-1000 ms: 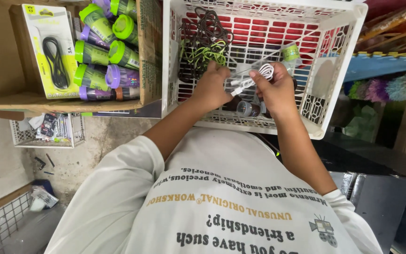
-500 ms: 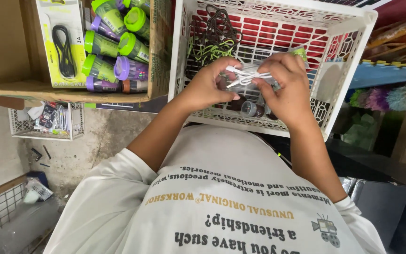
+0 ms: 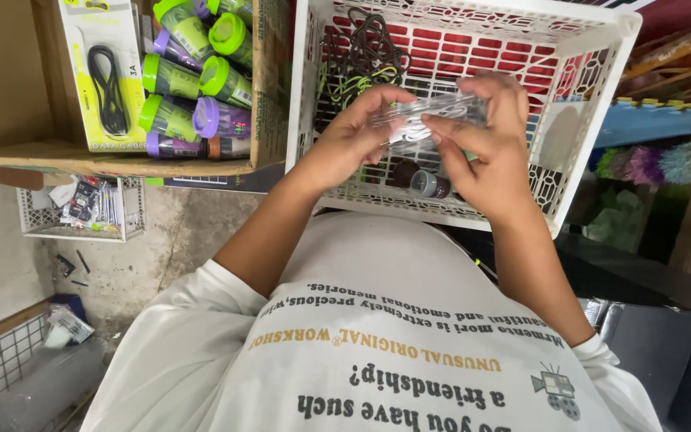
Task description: The person organizes various charging cables by hand. They pick up white and black cables from a white plastic crate, untangle them, and place them into yellow packaging boxes. The person then places the packaged cables into a cardboard box.
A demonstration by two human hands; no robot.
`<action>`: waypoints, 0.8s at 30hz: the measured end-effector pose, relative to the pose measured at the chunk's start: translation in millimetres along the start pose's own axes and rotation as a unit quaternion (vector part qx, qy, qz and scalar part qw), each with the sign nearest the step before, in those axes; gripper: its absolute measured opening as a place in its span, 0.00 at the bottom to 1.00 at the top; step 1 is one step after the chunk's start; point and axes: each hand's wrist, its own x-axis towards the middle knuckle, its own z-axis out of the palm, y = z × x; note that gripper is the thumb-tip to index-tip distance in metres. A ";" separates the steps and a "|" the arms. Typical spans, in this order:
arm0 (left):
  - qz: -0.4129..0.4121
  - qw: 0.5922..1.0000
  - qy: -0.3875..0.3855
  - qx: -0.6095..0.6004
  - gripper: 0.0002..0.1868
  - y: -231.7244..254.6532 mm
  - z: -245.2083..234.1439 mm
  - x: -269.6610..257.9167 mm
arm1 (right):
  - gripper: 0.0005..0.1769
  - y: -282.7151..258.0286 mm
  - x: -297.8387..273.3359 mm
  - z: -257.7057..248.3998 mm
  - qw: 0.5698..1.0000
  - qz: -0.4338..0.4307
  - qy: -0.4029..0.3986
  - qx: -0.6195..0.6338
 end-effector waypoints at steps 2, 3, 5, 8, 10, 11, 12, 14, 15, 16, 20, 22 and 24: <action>-0.018 1.000 0.009 -0.012 0.19 -2.4 -0.4 3.2 | 0.20 2.9 1.1 2.1 0.997 0.013 0.004 0.076; -0.036 0.999 0.018 -0.025 0.16 -3.9 -0.1 4.4 | 0.19 4.2 1.1 2.9 0.988 0.027 0.006 0.152; -0.028 0.999 0.015 -0.006 0.17 1.3 2.2 3.3 | 0.21 12.9 -4.4 6.6 0.977 0.069 0.019 0.200; -0.012 1.000 0.013 0.017 0.19 6.7 4.8 0.0 | 0.25 11.1 -1.1 6.6 0.952 0.138 0.049 0.269; -0.004 1.000 0.013 0.021 0.20 7.9 6.4 -1.5 | 0.27 16.1 -3.5 9.8 0.940 0.165 0.069 0.290; 0.009 1.000 0.010 0.012 0.22 7.7 7.2 -1.9 | 0.24 24.1 -9.0 14.1 0.903 0.195 0.066 0.376; 0.023 1.000 0.007 0.003 0.23 7.5 8.1 -2.4 | 0.21 32.0 -14.4 18.4 0.858 0.223 0.062 0.459; 0.037 0.999 0.001 0.008 0.27 11.8 10.7 -4.7 | 0.22 19.0 -7.4 12.8 0.870 0.209 0.065 0.442; 0.051 0.999 -0.005 0.012 0.31 13.8 11.9 -6.2 | 0.23 12.2 -4.2 10.2 0.881 0.195 0.069 0.425; 0.050 0.999 -0.005 0.012 0.31 16.8 11.3 -6.8 | 0.23 11.7 -4.3 10.2 0.881 0.195 0.069 0.425; 0.011 1.000 -0.009 0.010 0.32 20.5 4.7 -8.3 | 0.17 14.0 -8.7 11.4 0.907 0.177 0.067 0.376; -0.006 1.000 -0.010 -0.001 0.31 19.7 0.8 -9.1 | 0.16 13.4 -8.7 10.2 0.912 0.163 0.070 0.370; 0.031 0.998 -0.050 -0.035 0.33 19.2 -0.3 -10.7 | 0.13 8.7 -7.1 6.3 0.938 0.170 0.076 0.293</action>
